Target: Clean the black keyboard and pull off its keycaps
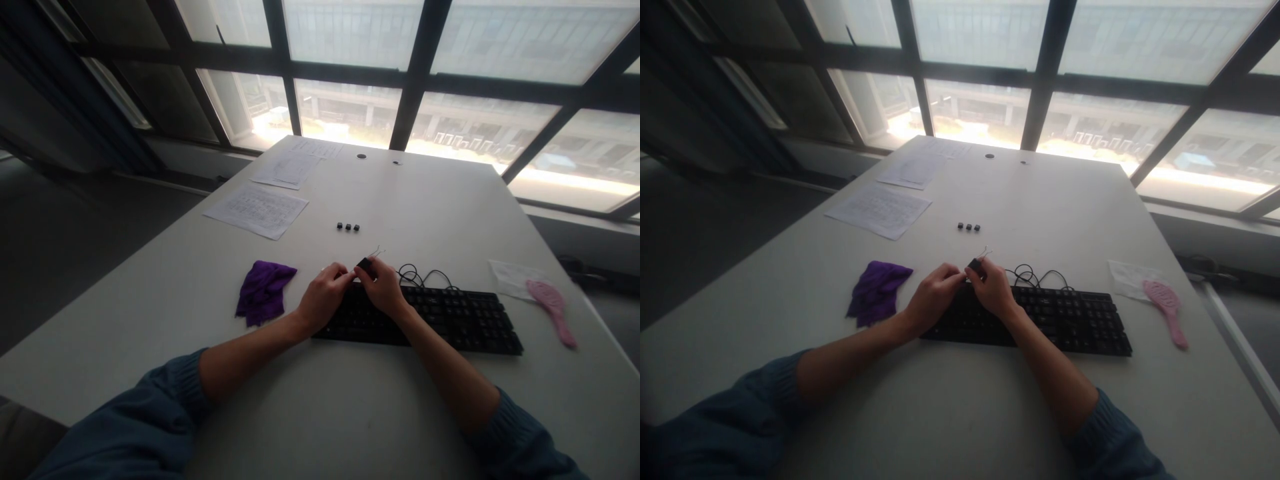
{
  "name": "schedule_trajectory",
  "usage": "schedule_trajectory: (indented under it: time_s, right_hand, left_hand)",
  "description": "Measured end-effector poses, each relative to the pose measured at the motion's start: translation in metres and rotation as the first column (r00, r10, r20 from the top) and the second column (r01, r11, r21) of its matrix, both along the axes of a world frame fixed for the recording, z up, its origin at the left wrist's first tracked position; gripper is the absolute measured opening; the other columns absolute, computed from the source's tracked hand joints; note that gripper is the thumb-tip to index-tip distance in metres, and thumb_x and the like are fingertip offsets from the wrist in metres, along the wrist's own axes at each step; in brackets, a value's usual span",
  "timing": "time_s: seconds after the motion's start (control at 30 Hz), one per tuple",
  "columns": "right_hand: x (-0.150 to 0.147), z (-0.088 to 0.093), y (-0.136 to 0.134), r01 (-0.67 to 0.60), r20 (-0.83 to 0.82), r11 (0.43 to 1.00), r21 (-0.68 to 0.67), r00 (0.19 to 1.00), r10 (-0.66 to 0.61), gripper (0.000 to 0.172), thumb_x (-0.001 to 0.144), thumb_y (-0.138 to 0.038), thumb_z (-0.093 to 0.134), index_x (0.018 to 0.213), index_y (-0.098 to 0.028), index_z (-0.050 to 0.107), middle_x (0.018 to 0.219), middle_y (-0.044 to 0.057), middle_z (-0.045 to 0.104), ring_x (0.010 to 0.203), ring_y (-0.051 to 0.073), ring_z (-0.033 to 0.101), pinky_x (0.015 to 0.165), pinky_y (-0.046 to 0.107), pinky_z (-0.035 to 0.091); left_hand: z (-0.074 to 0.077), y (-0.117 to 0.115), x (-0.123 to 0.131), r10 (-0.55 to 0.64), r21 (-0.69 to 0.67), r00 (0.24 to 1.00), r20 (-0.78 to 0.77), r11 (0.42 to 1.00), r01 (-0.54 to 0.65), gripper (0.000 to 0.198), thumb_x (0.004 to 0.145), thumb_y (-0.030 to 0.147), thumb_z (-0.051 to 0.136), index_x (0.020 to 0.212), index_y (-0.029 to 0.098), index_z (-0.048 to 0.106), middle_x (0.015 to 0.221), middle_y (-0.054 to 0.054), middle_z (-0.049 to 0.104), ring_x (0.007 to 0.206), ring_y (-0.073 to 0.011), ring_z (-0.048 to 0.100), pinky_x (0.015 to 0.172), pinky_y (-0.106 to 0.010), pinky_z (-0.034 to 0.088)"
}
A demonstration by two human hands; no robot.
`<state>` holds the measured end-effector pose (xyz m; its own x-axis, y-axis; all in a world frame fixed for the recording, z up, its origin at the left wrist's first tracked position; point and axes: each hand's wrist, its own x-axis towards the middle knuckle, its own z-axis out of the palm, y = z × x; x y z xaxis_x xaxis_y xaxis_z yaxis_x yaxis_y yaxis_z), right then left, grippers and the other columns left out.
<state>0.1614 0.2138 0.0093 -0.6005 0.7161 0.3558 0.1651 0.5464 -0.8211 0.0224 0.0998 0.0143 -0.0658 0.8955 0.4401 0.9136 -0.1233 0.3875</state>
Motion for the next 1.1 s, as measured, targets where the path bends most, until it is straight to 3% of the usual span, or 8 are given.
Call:
schedule_trajectory:
  time_s: [0.37, 0.6, 0.8, 1.1]
  right_hand:
    - [0.0002, -0.0001, -0.0010, -0.010, 0.036, 0.999, 0.032, 0.999, 0.009, 0.020, 0.090, -0.037, 0.059, 0.078, -0.020, 0.056, 0.061, -0.003, 0.059, 0.053, 0.012, 0.048, 0.055, 0.024, 0.036]
    - [0.0007, -0.0015, 0.0000, -0.029, -0.013, 0.998, -0.055, 1.000, 0.028, 0.019, 0.091, -0.038, 0.058, 0.083, -0.021, 0.052, 0.063, -0.003, 0.059, 0.052, 0.012, 0.049, 0.052, 0.024, 0.036]
    - [0.0014, -0.0008, 0.0013, -0.135, -0.140, 0.980, -0.146, 0.983, 0.114, 0.021, 0.091, -0.038, 0.060, 0.082, -0.021, 0.051, 0.066, -0.003, 0.058, 0.055, 0.012, 0.052, 0.052, 0.023, 0.039]
    - [0.0050, 0.0009, 0.0018, -0.181, -0.265, 0.975, -0.131, 0.954, 0.141, 0.019, 0.087, -0.034, 0.069, 0.077, -0.019, 0.062, 0.067, -0.001, 0.063, 0.057, 0.012, 0.058, 0.053, 0.022, 0.045]
  left_hand:
    - [0.0023, -0.0002, -0.0014, -0.086, 0.021, 0.995, 0.045, 0.996, 0.085, 0.019, 0.102, 0.023, 0.048, 0.102, 0.019, 0.067, 0.102, -0.006, 0.063, 0.088, -0.0171, 0.063, 0.081, -0.030, 0.055]
    - [-0.0009, 0.0023, -0.0057, -0.127, 0.142, 0.991, 0.038, 0.982, 0.121, 0.018, 0.100, 0.030, 0.054, 0.103, 0.019, 0.068, 0.102, -0.007, 0.065, 0.089, -0.0178, 0.063, 0.080, -0.032, 0.056]
    - [-0.0008, 0.0008, -0.0021, -0.106, 0.239, 0.994, 0.035, 0.966, 0.095, 0.014, 0.099, 0.030, 0.056, 0.102, 0.019, 0.065, 0.103, -0.006, 0.061, 0.087, -0.0158, 0.062, 0.079, -0.032, 0.057]
    - [-0.0001, -0.0015, -0.0035, -0.153, 0.402, 0.988, -0.018, 0.904, 0.147, 0.011, 0.093, 0.022, 0.067, 0.103, 0.019, 0.063, 0.097, -0.003, 0.060, 0.086, -0.0140, 0.062, 0.076, -0.027, 0.057]
